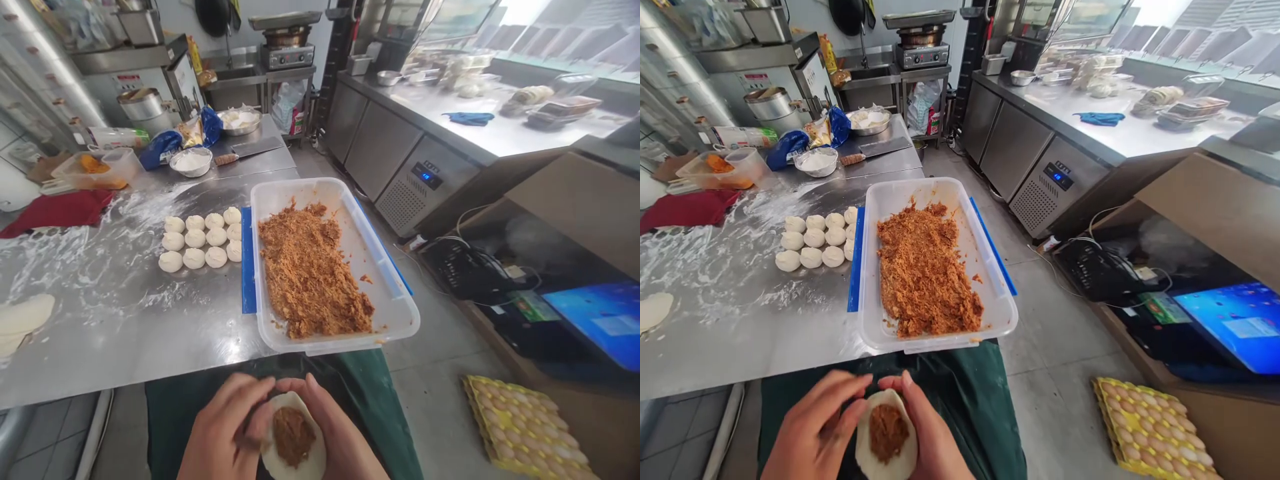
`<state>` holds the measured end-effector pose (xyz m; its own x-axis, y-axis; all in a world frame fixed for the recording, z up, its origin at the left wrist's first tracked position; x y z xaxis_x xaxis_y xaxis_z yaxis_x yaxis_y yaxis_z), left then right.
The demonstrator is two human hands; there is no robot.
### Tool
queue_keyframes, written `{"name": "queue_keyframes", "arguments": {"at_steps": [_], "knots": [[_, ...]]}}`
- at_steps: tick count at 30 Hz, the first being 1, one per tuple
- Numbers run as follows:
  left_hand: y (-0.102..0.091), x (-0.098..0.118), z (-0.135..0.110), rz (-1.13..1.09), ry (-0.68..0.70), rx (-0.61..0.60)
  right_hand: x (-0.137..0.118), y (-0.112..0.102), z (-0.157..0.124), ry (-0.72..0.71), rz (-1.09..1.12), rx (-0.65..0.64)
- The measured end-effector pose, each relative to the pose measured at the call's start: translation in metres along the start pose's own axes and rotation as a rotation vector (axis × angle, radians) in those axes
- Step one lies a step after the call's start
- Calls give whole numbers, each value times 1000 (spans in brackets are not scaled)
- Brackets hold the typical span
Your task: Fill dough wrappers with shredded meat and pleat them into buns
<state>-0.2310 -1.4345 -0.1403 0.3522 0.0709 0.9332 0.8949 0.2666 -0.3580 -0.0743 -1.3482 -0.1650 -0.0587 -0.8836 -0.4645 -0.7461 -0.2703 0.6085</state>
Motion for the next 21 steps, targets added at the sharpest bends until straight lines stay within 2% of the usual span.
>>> {"name": "queue_keyframes", "arguments": {"at_steps": [3, 6, 12, 17, 21], "knots": [[-2, -11, 8, -180, -260, -84, 2, -1, -2, -8, -95, -13], [0, -18, 7, -236, -340, -74, 2, -5, -2, -25, -215, -51], [7, -21, 6, -166, -244, -97, 6, -10, 4, -174, -484, -66], [7, -21, 10, -85, -61, -132, 0, -11, 2, -171, -533, -25], [7, -24, 10, 12, 5, -203, -6, -8, 3, -242, -632, -59]]}}
Point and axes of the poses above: each hand's wrist, its own z-axis towards the middle knuckle, its own y-axis out of the palm, x = y × z, the point moved 1 cm from there along z, towards the middle knuckle, and after that the axes turned 14 degrees about -z, right-handed, at the moved point
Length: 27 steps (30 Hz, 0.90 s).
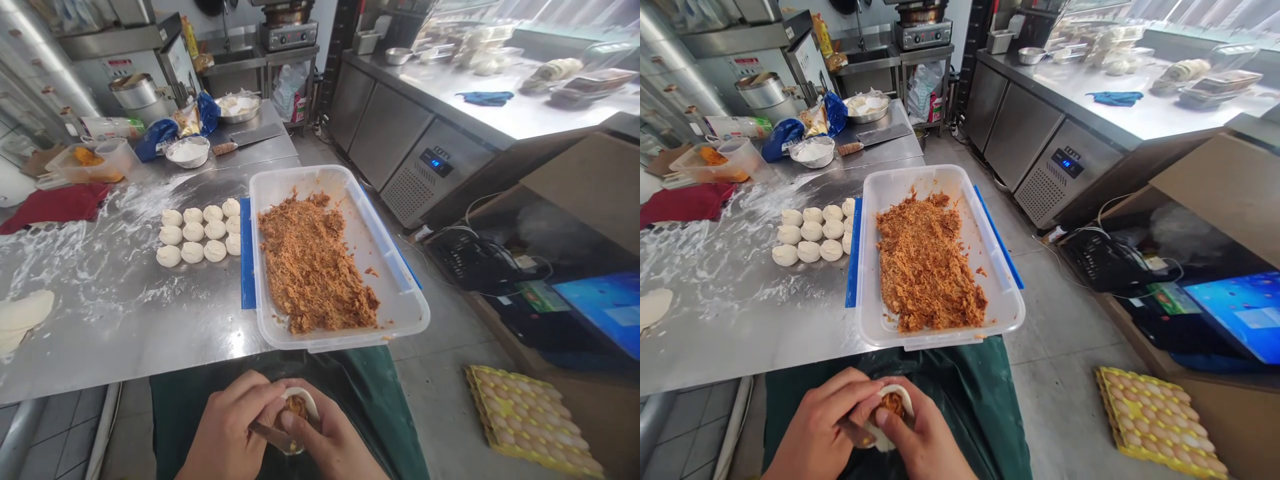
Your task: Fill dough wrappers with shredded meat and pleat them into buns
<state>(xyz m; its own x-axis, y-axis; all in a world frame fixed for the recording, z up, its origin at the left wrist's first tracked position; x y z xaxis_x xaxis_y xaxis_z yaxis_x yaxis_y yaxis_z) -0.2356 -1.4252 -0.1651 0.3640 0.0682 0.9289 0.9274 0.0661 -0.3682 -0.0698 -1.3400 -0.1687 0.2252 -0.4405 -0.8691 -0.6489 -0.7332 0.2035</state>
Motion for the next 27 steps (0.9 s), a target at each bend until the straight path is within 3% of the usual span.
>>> {"name": "queue_keyframes", "arguments": {"at_steps": [9, 14, 24, 27], "knots": [[1, 5, 1, 162, 129, 12, -7, -1, 1, 20, -39, -58], [0, 7, 2, 319, 206, -97, -10, -3, 4, 25, -194, -56], [4, 9, 2, 422, 176, -194, -20, -8, 3, 18, -493, -113], [6, 9, 2, 386, 147, -203, -17, -12, 4, 41, -533, -75]]}}
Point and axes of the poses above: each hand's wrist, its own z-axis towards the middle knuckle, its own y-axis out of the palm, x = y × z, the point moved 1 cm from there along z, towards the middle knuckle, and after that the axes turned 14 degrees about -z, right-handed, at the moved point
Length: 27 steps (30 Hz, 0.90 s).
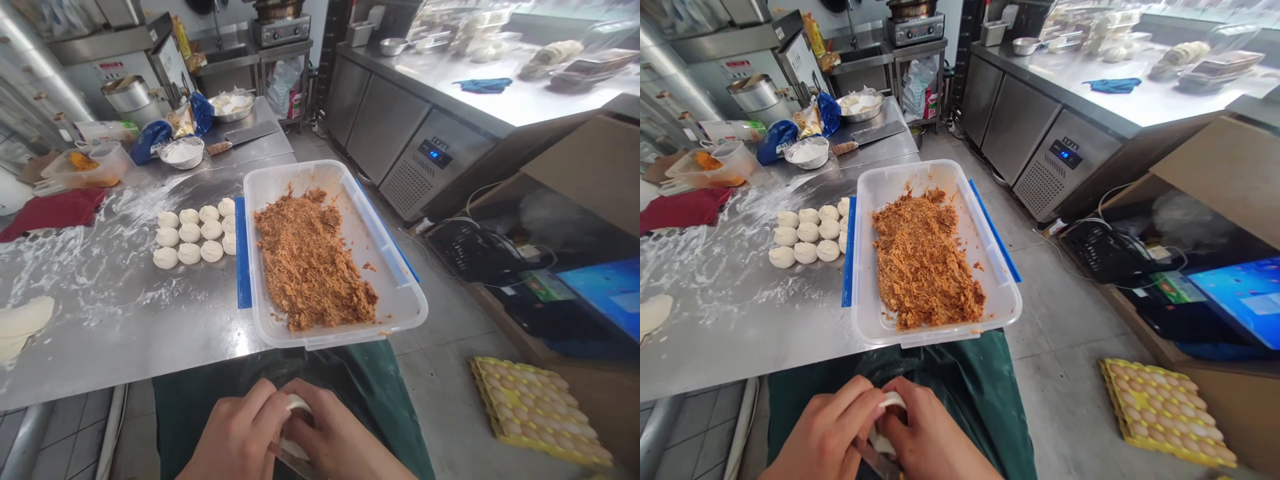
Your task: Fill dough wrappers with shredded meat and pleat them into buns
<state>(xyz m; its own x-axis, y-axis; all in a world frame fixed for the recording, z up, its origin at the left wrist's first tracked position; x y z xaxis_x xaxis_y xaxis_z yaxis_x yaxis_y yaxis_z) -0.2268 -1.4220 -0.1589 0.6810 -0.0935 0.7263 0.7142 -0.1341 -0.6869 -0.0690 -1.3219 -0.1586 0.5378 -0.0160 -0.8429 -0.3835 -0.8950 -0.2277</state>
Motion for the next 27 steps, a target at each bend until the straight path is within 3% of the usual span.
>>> {"name": "queue_keyframes", "arguments": {"at_steps": [4, 10, 15, 19, 23, 27], "knots": [[1, -3, 2, 64, 64, 12, 2, -6, 1, -84, -126, -12], [-10, -7, 3, -64, 7, 186, 12, -11, 4, -136, 407, -145], [-9, -4, 5, -45, 41, 204, 19, 1, 5, -149, 557, -157], [-6, -1, 7, -22, 43, 193, 15, 3, 6, -121, 488, -85], [-4, -1, 7, 62, 100, 149, 14, 2, 6, -140, 343, -106], [-1, -1, 7, 44, 57, 116, 13, 0, 4, -101, 247, -44]]}}
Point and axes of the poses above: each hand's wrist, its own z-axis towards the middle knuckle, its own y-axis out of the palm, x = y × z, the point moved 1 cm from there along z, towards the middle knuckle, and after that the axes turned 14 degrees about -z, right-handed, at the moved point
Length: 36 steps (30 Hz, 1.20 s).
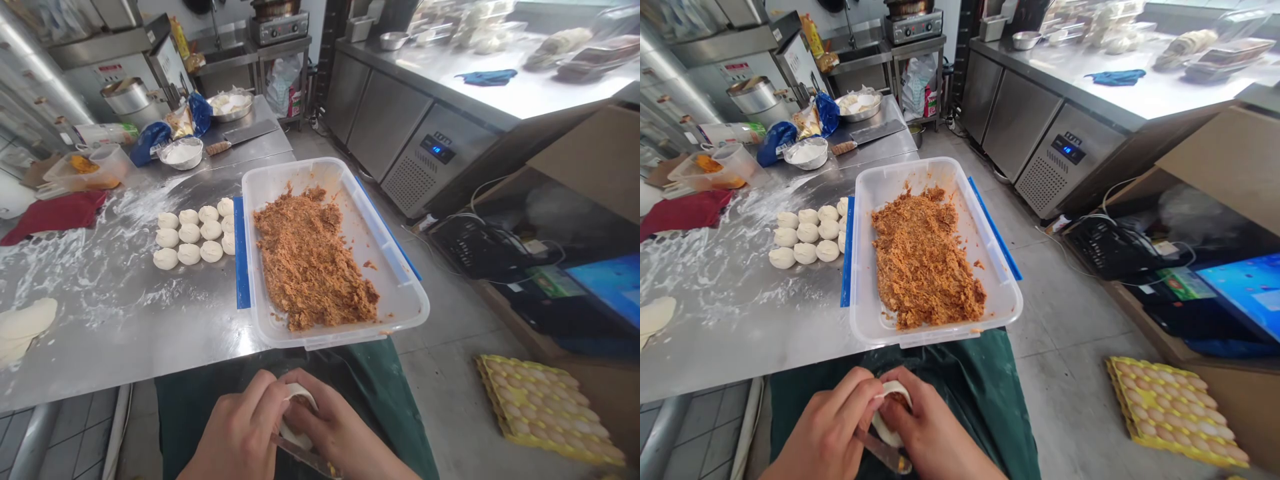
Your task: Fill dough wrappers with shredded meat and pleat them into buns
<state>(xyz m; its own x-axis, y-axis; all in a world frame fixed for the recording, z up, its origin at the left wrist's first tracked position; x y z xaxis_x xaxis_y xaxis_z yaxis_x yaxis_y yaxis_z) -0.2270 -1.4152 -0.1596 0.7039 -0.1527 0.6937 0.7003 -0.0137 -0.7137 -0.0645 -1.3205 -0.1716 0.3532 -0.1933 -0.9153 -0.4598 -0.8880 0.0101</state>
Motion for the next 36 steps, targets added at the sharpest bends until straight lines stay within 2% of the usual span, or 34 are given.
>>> {"name": "queue_keyframes", "arguments": {"at_steps": [4, 8, 10, 13, 17, 20, 22, 25, 28, 31, 34, 36], "knots": [[4, -1, -1, 79, 45, -34, -4, -4, -1, -59, -165, -22], [6, -2, -3, 54, 7, -62, -2, -6, 2, 51, -164, -21], [7, -1, -4, 74, 15, -76, -1, -6, 4, 26, -219, -2], [6, 1, -4, 86, 37, -75, -2, -5, 4, -33, -313, -40], [7, 1, -3, 21, -2, -72, -4, -6, 5, 58, -310, -61], [8, -3, -3, 91, 51, -67, -7, -10, 5, 3, -352, -48], [7, -6, -2, 94, 52, -40, -9, -12, 5, -48, -272, -88], [0, -9, 0, 7, -13, 44, -8, -14, 4, -67, 47, -127], [-5, -9, 2, -25, -2, 106, -2, -12, 3, -94, 280, -129], [-5, -6, 2, -50, 18, 114, 2, -7, 3, -90, 340, -153], [-2, -4, 2, -48, 10, 103, 3, -4, 3, -59, 291, -85], [0, -3, 2, 6, 15, 54, 1, -3, 2, -56, 217, -54]]}}
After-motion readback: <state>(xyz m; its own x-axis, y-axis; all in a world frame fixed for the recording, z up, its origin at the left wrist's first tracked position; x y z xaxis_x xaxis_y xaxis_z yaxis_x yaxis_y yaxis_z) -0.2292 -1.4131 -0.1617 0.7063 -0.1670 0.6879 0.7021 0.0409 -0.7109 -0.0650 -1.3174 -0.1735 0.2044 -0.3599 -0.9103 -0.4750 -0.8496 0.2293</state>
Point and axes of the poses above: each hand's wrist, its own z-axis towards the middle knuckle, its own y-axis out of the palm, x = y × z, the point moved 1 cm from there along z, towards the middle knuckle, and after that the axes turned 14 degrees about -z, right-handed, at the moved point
